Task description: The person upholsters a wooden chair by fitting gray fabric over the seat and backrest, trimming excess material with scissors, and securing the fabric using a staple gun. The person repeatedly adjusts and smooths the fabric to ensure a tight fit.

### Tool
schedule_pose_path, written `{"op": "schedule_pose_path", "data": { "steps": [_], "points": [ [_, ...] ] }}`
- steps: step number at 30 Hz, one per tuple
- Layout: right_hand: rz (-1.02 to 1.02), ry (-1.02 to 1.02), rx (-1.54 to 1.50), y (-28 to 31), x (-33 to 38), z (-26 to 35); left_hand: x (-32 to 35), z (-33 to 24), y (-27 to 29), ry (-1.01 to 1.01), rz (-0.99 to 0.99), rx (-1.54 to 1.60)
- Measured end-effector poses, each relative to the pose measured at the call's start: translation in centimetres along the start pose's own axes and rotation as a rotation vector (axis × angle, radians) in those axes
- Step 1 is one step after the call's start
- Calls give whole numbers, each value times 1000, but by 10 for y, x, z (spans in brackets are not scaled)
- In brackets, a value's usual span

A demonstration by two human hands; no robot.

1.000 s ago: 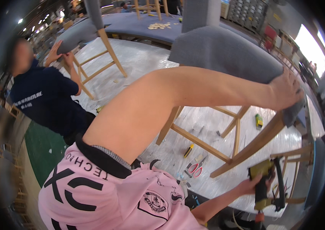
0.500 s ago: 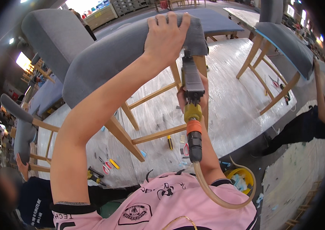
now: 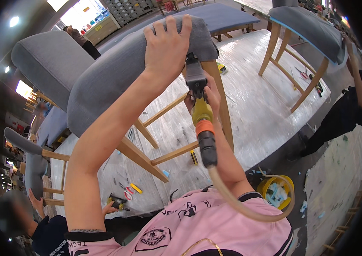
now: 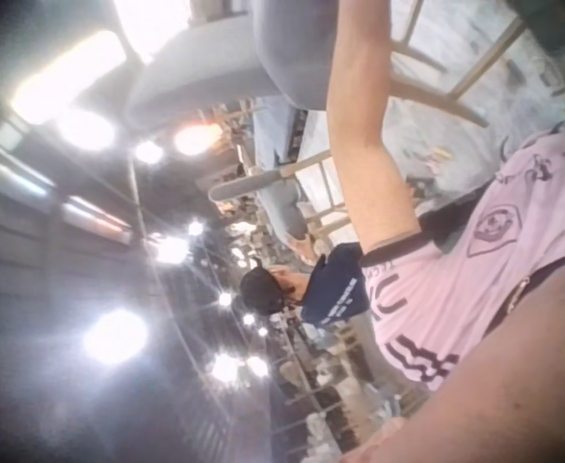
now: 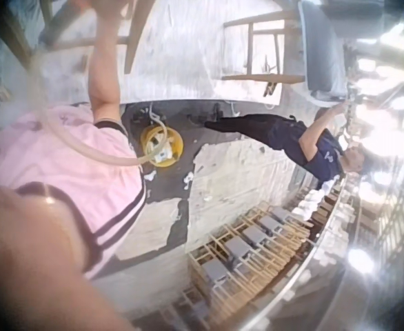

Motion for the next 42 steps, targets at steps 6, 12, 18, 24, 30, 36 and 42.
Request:
{"op": "schedule_pose_path", "data": {
  "steps": [6,12,18,24,30,36,42],
  "points": [
    [2,184,148,0,5,19,9,0,6,22,31,0],
    [-30,158,-93,2,-9,29,3,-7,13,21,22,11],
    [-142,386,350,32,9,28,-15,29,32,-95,238,230],
    [-404,-173,-331,122,89,-10,-18,152,-43,198,214,664],
    [-709,-1111,-130,306,192,-167,-15,152,-59,365,540,958],
    [-886,-1240,-325,388,303,-259,-32,155,-78,342,520,967],
    [-311,-1671,229,372,336,-241,-30,162,-75,390,542,953]
  ]
}}
Point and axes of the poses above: each hand's wrist, its own x-axis away from the middle knuckle, its own y-axis out of the back of the hand, z = x × y, the point moved 1 cm from there along -x, towards the middle knuckle, and after that the axes turned 5 degrees about x, right-handed, at the moved point
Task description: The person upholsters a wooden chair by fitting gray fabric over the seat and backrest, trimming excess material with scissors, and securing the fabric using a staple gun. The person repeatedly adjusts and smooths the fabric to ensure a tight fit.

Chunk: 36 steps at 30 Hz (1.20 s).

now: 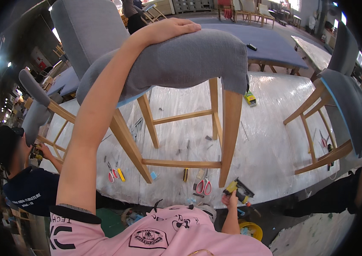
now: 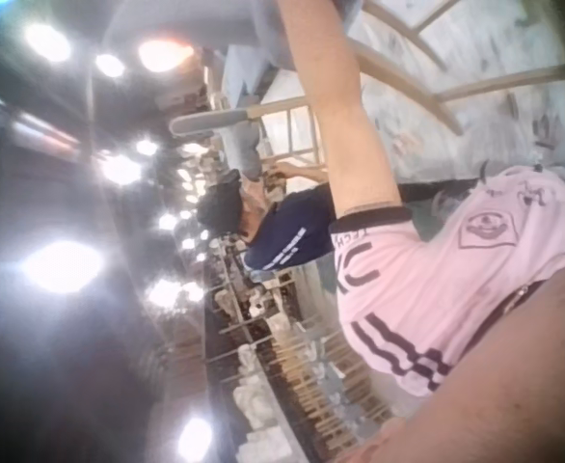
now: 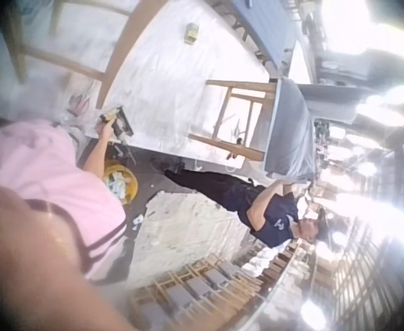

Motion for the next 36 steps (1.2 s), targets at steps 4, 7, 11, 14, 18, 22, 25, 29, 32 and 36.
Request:
{"op": "schedule_pose_path", "data": {
  "steps": [4,7,11,14,18,22,25,29,32,36],
  "points": [
    [135,353,970,-22,35,67,10,0,8,0,18,1],
    [17,971,625,-103,115,177,15,3,8,-1,-11,-54],
    [-205,1681,319,-205,327,293,28,-20,12,49,-31,-67],
    [-285,1931,180,-263,388,318,25,-9,14,24,-35,-99],
    [-556,1920,30,-295,394,334,-8,-17,-22,-81,-41,-108],
    [-558,1959,-35,-318,412,343,7,-15,-9,-35,-65,-79],
    [-601,1963,-99,-329,419,339,23,-18,-2,-6,-104,-43],
    [-574,1836,-174,-317,397,350,27,-27,-5,22,-73,11],
    [-544,1756,-97,-316,407,347,30,-28,-3,44,-56,6],
    [-778,1793,6,-328,430,340,32,-24,-4,17,-90,-17]
  ]
}}
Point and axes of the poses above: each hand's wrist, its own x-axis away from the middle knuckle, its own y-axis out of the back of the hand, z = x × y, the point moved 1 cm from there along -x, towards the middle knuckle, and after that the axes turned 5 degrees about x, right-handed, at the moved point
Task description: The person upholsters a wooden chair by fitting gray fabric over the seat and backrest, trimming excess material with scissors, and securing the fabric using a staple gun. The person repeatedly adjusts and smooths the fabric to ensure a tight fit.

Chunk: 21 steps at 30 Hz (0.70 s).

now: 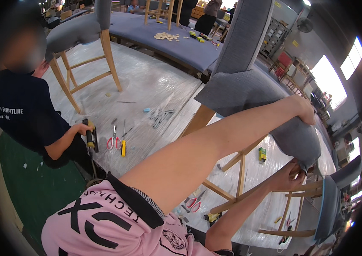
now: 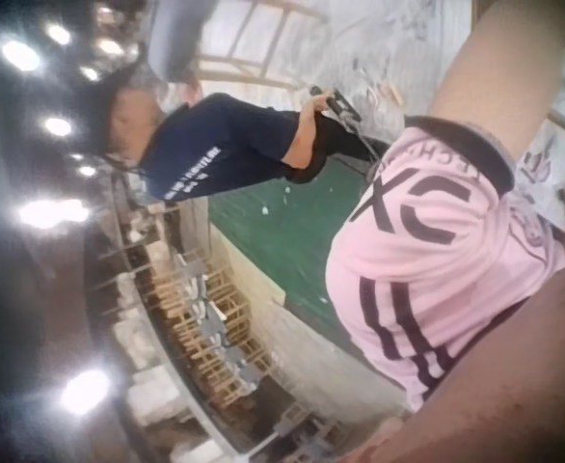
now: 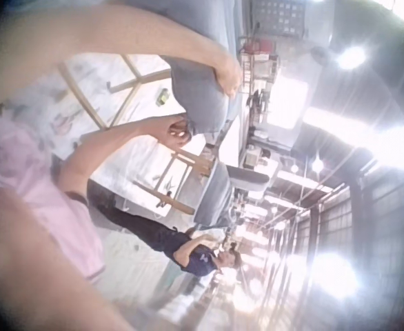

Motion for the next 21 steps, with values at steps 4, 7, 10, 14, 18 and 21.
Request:
{"op": "schedule_pose_path", "data": {
  "steps": [4,7,10,14,18,21],
  "points": [
    [-85,15,-87,-2,-6,-3,3,-6,2,18,18,38],
    [-77,-18,-217,-2,-3,-12,3,-5,2,17,20,42],
    [-126,95,-200,-8,-10,-35,-7,-9,0,-10,7,-1],
    [-154,96,-179,-14,-6,-51,-41,11,-20,-115,-22,-96],
    [-80,87,-236,-3,-3,-50,-28,9,-20,-132,6,-92],
    [-25,111,-371,0,-7,-44,-19,4,-6,-175,1,-23]
  ]
}}
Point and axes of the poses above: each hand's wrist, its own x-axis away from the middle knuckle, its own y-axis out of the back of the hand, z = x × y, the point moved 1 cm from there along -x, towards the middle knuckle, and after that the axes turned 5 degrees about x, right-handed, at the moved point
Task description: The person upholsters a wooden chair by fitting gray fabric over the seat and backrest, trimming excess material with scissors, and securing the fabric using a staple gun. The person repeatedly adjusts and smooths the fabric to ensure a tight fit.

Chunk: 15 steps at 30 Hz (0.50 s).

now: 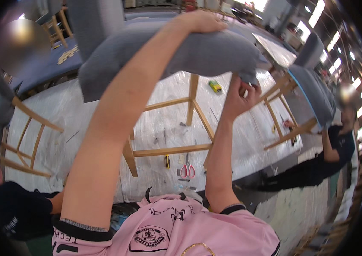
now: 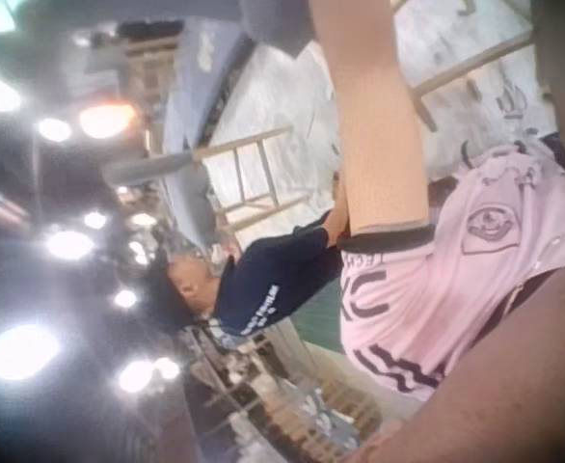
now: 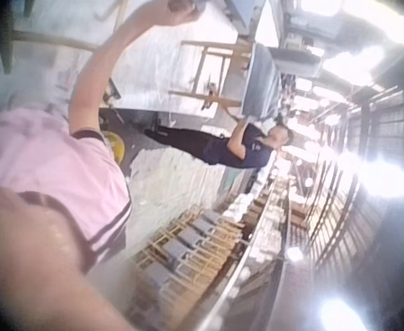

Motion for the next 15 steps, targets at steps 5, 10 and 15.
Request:
{"op": "schedule_pose_path", "data": {
  "steps": [5,10,15],
  "points": [
    [32,-72,-30,-1,3,17,-4,33,-6,-13,-42,54],
    [40,-156,-152,2,9,10,-5,32,-9,-1,-44,85],
    [64,-175,-171,11,10,5,1,13,4,2,34,94]
  ]
}}
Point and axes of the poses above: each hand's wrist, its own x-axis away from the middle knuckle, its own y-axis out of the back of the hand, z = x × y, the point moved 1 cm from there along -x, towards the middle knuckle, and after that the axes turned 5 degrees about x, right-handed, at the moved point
